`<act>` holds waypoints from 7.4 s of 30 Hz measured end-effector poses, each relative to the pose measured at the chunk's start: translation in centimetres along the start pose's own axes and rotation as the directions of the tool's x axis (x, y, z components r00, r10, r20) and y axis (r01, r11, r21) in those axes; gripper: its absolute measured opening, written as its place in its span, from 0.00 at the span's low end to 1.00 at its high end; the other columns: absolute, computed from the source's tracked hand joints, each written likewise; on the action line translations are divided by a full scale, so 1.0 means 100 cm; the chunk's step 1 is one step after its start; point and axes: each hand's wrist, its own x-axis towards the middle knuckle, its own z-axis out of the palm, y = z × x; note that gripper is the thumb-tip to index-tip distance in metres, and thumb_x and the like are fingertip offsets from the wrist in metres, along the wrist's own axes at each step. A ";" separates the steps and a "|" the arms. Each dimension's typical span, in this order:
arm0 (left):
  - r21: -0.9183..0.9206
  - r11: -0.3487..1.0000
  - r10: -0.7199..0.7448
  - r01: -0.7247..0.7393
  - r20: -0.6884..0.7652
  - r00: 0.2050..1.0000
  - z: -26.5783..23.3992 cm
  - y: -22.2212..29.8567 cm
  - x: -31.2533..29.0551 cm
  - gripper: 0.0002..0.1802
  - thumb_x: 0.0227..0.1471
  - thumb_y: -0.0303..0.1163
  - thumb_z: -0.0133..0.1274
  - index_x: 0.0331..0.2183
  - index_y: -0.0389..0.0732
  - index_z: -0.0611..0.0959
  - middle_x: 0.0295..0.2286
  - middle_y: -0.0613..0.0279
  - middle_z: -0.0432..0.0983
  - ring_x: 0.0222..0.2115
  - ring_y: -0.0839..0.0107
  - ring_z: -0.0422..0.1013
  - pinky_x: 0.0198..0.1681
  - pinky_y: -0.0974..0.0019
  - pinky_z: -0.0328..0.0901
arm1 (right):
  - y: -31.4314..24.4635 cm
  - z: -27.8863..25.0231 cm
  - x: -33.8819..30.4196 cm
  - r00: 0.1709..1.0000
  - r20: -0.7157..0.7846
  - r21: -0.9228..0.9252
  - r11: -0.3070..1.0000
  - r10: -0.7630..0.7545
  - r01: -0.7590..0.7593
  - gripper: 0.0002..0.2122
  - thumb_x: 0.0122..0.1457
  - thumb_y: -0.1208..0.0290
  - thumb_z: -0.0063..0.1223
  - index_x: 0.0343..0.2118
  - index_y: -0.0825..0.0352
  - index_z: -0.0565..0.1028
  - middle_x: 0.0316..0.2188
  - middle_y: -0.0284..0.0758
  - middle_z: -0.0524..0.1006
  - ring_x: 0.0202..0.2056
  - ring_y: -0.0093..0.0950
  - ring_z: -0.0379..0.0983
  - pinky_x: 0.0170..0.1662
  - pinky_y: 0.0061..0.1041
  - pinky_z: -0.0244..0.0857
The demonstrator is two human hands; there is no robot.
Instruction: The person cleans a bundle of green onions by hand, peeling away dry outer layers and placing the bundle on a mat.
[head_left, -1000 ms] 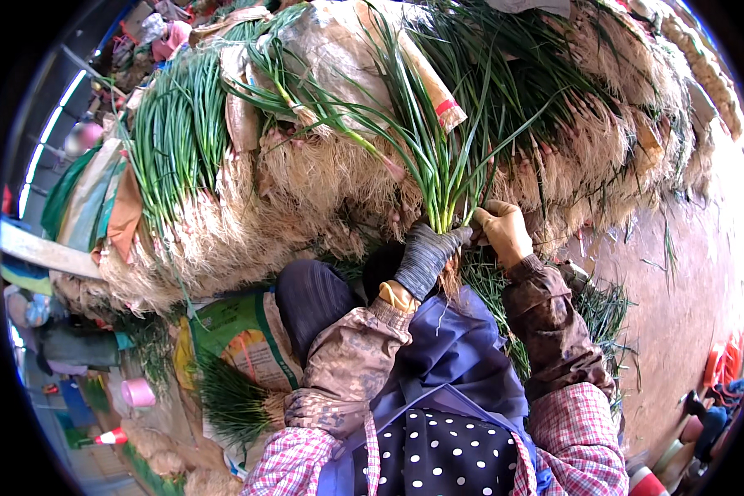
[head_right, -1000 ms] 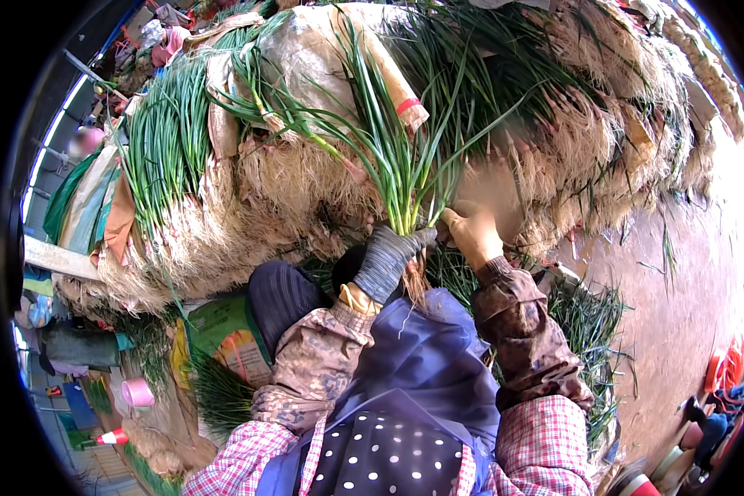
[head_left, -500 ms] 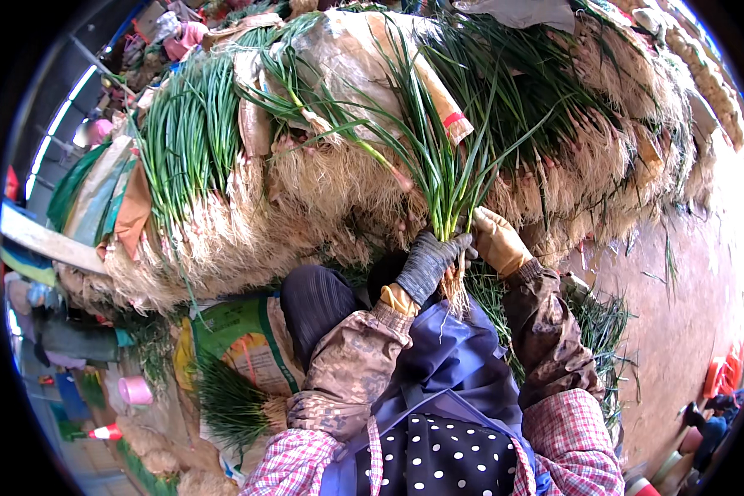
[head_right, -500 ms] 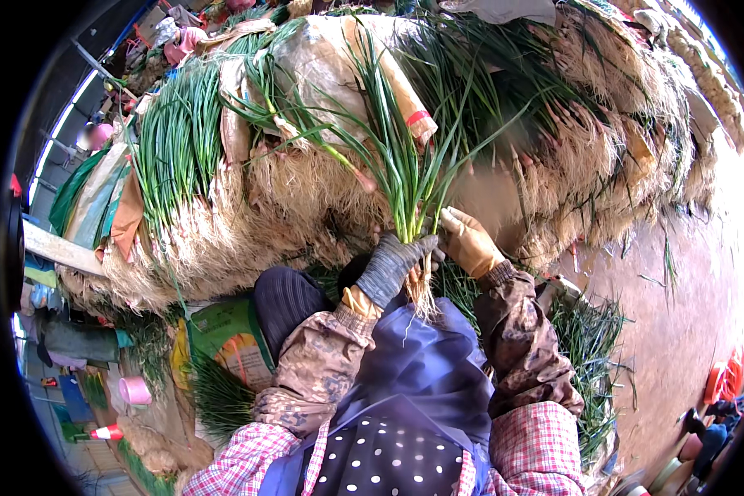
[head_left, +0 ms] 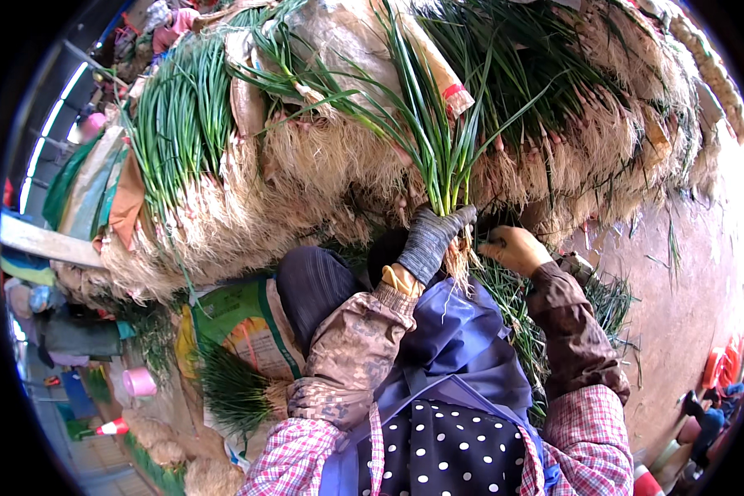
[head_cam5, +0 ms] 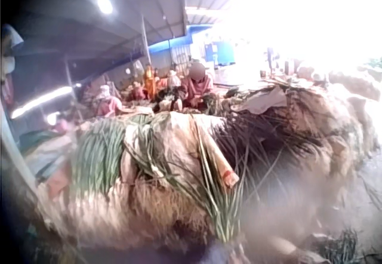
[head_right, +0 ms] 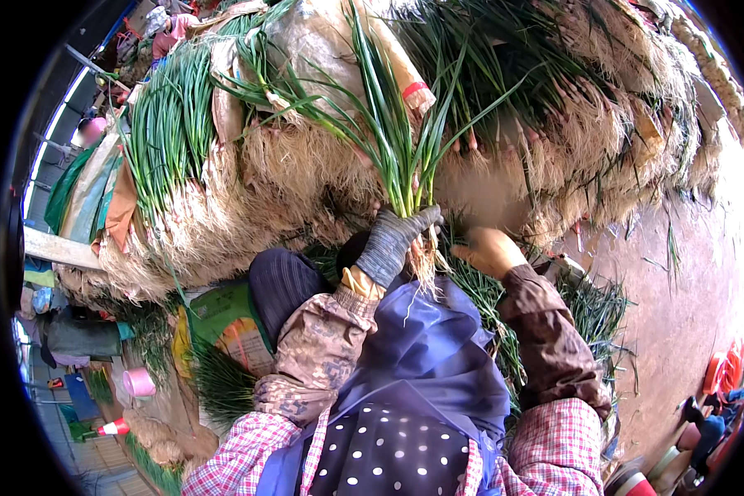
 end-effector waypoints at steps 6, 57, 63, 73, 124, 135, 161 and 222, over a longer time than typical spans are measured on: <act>0.109 0.979 -0.160 0.170 -0.096 0.982 0.000 -0.003 -0.002 0.10 0.40 0.30 0.60 0.25 0.36 0.77 0.19 0.65 0.73 0.15 0.79 0.65 0.17 0.74 0.61 | -0.059 -0.008 -0.025 0.901 -0.392 0.291 0.904 -0.186 0.313 0.12 0.47 0.67 0.57 0.31 0.71 0.73 0.25 0.37 0.74 0.27 0.27 0.71 0.33 0.23 0.64; 0.377 0.906 0.120 -0.190 0.201 0.972 0.006 -0.007 -0.006 0.22 0.32 0.25 0.61 0.36 0.39 0.76 0.28 0.58 0.76 0.28 0.69 0.71 0.35 0.67 0.66 | -0.046 -0.037 -0.004 0.604 -0.701 -0.337 0.922 -0.380 0.190 0.04 0.49 0.70 0.50 0.25 0.64 0.70 0.22 0.33 0.69 0.27 0.31 0.66 0.30 0.29 0.61; 0.692 0.714 0.031 -0.101 0.114 0.993 0.019 0.011 -0.013 0.25 0.30 0.33 0.63 0.37 0.40 0.77 0.30 0.56 0.76 0.31 0.65 0.72 0.37 0.65 0.65 | -0.040 -0.035 -0.004 0.630 -0.715 -0.234 0.953 -0.303 0.192 0.04 0.49 0.73 0.50 0.26 0.64 0.68 0.24 0.35 0.69 0.29 0.34 0.66 0.33 0.31 0.61; 0.322 0.929 -0.281 0.181 0.299 0.912 0.000 -0.009 0.001 0.14 0.41 0.29 0.59 0.32 0.36 0.76 0.21 0.63 0.73 0.17 0.77 0.69 0.19 0.77 0.64 | -0.042 -0.044 -0.009 0.698 -0.677 0.032 0.938 -0.233 0.344 0.05 0.47 0.73 0.52 0.27 0.67 0.71 0.25 0.37 0.71 0.29 0.37 0.67 0.33 0.32 0.61; 0.071 0.980 -0.193 0.185 0.141 0.971 0.002 0.008 -0.001 0.10 0.44 0.35 0.57 0.20 0.40 0.76 0.13 0.68 0.69 0.11 0.80 0.64 0.12 0.78 0.56 | -0.059 -0.029 -0.020 0.873 -0.483 0.365 0.892 -0.064 0.268 0.20 0.53 0.54 0.47 0.31 0.71 0.71 0.21 0.45 0.74 0.22 0.35 0.73 0.28 0.29 0.66; 0.197 0.973 -0.100 0.121 -0.112 0.989 0.004 -0.004 0.005 0.09 0.47 0.37 0.53 0.25 0.42 0.78 0.10 0.68 0.67 0.05 0.80 0.59 0.06 0.78 0.52 | -0.071 -0.021 0.033 0.948 -0.049 0.990 -0.113 0.314 0.088 0.09 0.50 0.70 0.55 0.31 0.69 0.71 0.19 0.30 0.71 0.14 0.21 0.66 0.16 0.18 0.61; -0.145 0.989 0.032 -0.035 -0.025 0.999 -0.005 0.024 -0.027 0.08 0.48 0.33 0.52 0.28 0.37 0.77 0.19 0.67 0.72 0.18 0.80 0.65 0.20 0.78 0.60 | 0.011 0.043 0.039 0.982 0.173 -0.275 0.961 0.070 -0.020 0.13 0.45 0.61 0.54 0.27 0.67 0.76 0.26 0.44 0.75 0.31 0.38 0.72 0.37 0.30 0.65; 0.662 0.748 0.291 -0.056 -0.250 0.923 0.007 -0.028 -0.002 0.09 0.40 0.28 0.57 0.28 0.38 0.78 0.24 0.62 0.77 0.23 0.71 0.72 0.29 0.68 0.65 | -0.052 0.036 0.084 0.793 -0.455 0.858 0.437 0.405 0.270 0.08 0.56 0.73 0.43 0.31 0.74 0.71 0.22 0.34 0.73 0.21 0.22 0.67 0.24 0.20 0.62</act>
